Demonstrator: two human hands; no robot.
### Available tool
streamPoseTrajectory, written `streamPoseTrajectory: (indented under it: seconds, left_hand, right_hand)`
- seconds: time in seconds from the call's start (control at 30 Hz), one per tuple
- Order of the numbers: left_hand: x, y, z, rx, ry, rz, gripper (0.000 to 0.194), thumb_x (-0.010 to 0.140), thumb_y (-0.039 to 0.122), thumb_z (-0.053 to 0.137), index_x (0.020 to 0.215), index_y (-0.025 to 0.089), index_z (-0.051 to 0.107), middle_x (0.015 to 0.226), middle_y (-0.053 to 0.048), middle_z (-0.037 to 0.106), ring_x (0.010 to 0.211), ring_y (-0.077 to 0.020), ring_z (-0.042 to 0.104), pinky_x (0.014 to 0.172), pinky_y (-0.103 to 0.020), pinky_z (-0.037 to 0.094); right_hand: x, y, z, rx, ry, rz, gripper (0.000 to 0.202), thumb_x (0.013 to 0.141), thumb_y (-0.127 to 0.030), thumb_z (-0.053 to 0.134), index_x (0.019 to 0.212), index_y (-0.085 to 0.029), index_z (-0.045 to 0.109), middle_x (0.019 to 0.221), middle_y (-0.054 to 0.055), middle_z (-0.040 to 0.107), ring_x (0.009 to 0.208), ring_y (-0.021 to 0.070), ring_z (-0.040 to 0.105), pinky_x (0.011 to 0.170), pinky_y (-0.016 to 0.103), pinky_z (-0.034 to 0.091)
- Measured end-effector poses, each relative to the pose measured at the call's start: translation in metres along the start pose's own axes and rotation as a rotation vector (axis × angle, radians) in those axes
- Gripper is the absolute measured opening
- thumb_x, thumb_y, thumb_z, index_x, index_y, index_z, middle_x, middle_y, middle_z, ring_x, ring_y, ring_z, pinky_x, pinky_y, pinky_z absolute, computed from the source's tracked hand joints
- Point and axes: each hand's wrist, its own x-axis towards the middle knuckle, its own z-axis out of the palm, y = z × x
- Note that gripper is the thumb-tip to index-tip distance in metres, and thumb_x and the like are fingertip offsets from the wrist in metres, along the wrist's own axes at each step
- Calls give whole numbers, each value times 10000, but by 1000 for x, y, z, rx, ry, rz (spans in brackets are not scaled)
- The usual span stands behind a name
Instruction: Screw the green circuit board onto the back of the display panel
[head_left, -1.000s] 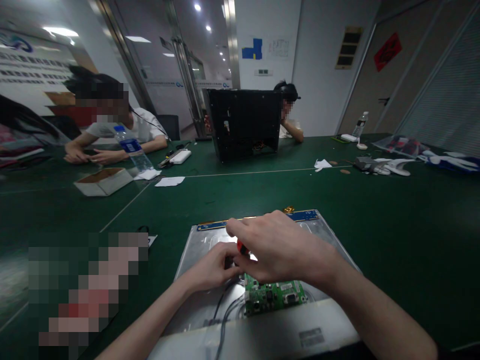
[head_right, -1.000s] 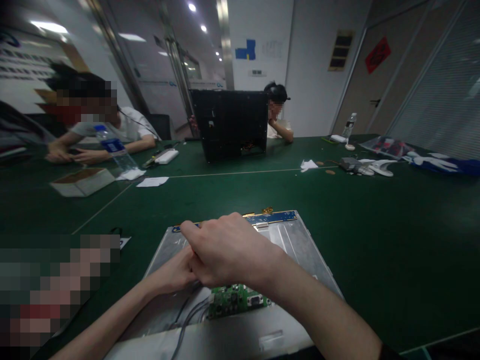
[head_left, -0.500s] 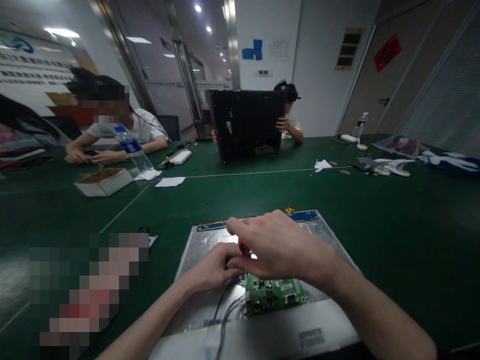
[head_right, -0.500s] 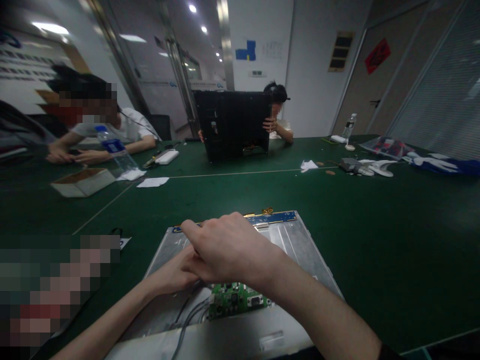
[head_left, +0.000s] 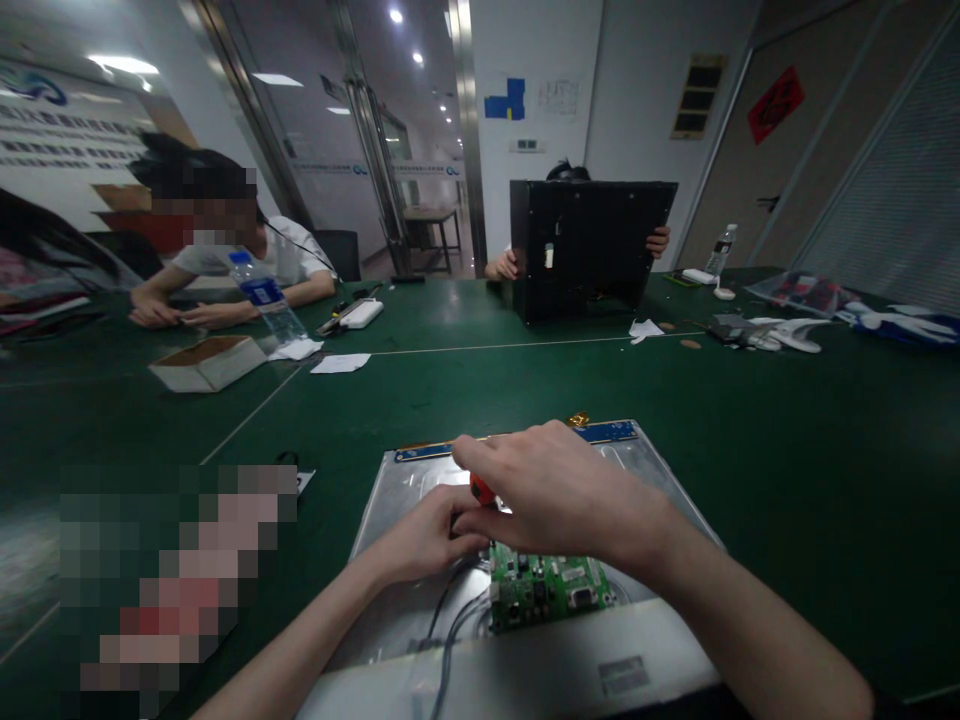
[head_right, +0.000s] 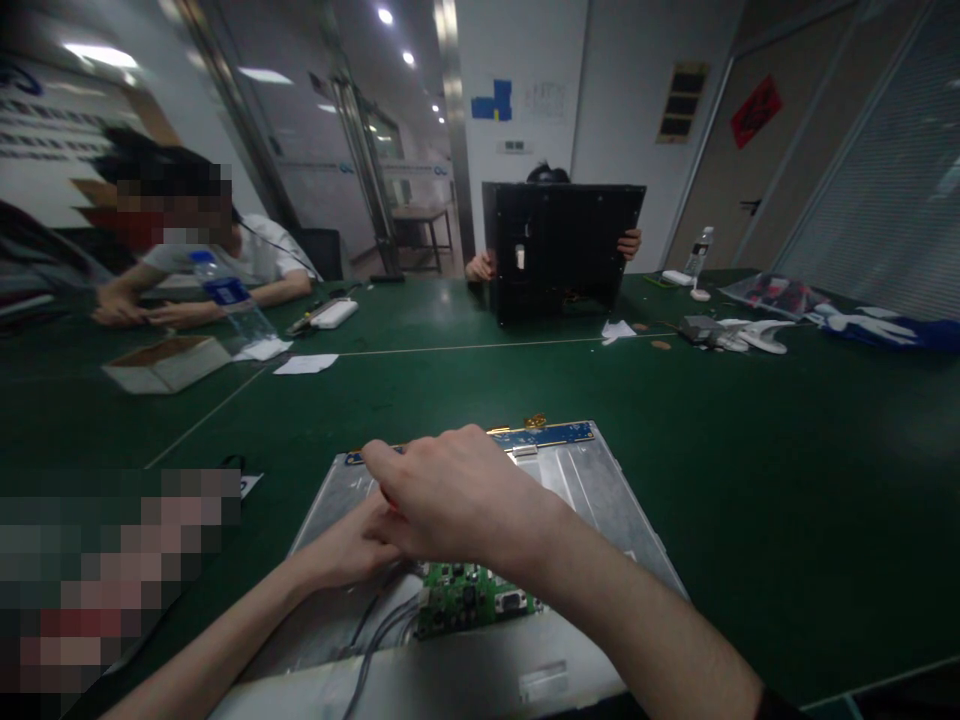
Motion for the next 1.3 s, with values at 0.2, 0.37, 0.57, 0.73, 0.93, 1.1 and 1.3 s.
streamPoseTrajectory:
  seconds: [0.2,0.37,0.57,0.73,0.93,1.1,1.3]
  left_hand:
    - [1,-1,1,-8,56,22,78,699,228,585,747,169,599,797,-34,641,798,-228,570,745,-315,462]
    - [2,-3,2,-21,14,52,112,706,219,553,786,162,607,746,-28,623,823,-231,568,759,-311,464]
    - [-2,4,-2,21,38,26,91,708,212,539,765,169,596,761,-19,627,796,-219,574,745,-304,461]
    - [1,2,0,4,40,46,96,690,196,563,769,165,609,774,-27,644,745,-204,573,700,-287,467]
    - [-1,2,0,-3,12,28,90,706,190,536,765,168,600,744,-10,624,798,-206,568,759,-291,469]
    - [-1,4,-2,-2,37,11,98,701,213,553,779,167,592,778,-19,640,779,-212,570,741,-301,467]
    - [3,-1,-1,-29,1,65,105,709,207,557,790,160,604,777,-32,634,830,-234,572,785,-327,469]
  right_hand:
    - [1,-2,1,-57,22,7,168,910,-340,474,884,-192,549,749,15,664,568,127,517,466,285,177]
    - [-1,-1,-1,-32,38,-32,152,827,-259,515,951,-172,533,810,25,651,568,124,489,453,278,181]
    - [1,0,-1,-33,1,-1,225,891,-406,516,859,-196,588,723,15,651,576,127,512,476,281,177]
    - [1,-1,0,-36,10,5,175,901,-313,468,878,-187,588,753,27,661,560,119,489,472,283,172]
    - [-1,-1,-4,-4,-9,-26,186,830,-301,539,964,-172,544,816,31,659,591,127,509,466,270,187]
    - [1,0,-3,-44,-10,-5,204,895,-378,503,851,-192,575,727,19,659,572,129,516,470,281,176]
    - [-2,-1,-3,-17,38,-31,146,826,-267,503,926,-168,538,792,26,651,571,127,494,460,276,191]
